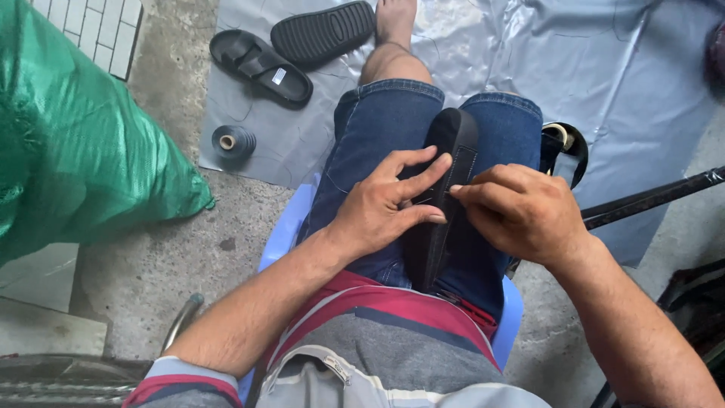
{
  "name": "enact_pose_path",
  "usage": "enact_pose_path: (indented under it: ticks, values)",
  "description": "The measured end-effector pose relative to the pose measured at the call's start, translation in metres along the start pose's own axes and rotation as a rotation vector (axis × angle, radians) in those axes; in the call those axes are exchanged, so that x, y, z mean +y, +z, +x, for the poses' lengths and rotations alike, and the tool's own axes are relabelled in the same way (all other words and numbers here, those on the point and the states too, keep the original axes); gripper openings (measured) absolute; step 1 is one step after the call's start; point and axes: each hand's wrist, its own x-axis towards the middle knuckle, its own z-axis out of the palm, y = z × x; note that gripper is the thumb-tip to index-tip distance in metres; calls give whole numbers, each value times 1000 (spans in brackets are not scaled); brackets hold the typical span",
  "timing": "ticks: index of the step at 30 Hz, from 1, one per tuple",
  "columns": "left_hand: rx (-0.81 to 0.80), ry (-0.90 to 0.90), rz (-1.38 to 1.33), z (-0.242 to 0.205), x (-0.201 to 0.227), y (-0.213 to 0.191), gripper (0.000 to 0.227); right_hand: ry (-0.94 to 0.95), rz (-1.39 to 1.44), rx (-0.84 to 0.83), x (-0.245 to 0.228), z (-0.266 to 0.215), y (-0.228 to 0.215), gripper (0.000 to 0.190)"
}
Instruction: Hand-sewing a black shoe sole using a needle and thread while sitting on a chair.
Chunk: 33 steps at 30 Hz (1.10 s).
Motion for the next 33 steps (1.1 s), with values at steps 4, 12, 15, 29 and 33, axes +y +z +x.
enact_pose_path:
  ticks: [4,12,15,29,33]
  values:
    - [-6,11,36,1,5,1,59,28,-71,-2,1,-3,3,14]
    - [21,101,140,-10,15,-13,46,55,-116,-32,-17,-7,-12,22]
    - [4,113,407,-18,8,-29,15,-67,-208,4,-19,-14,-16,20]
    - [-66,-177,41,0,44,-12,13,-16,-276,-38,-4,-21,-4,26]
    - [-45,-216,471,8,41,-8,23,-41,-292,39,-4,-19,0,24]
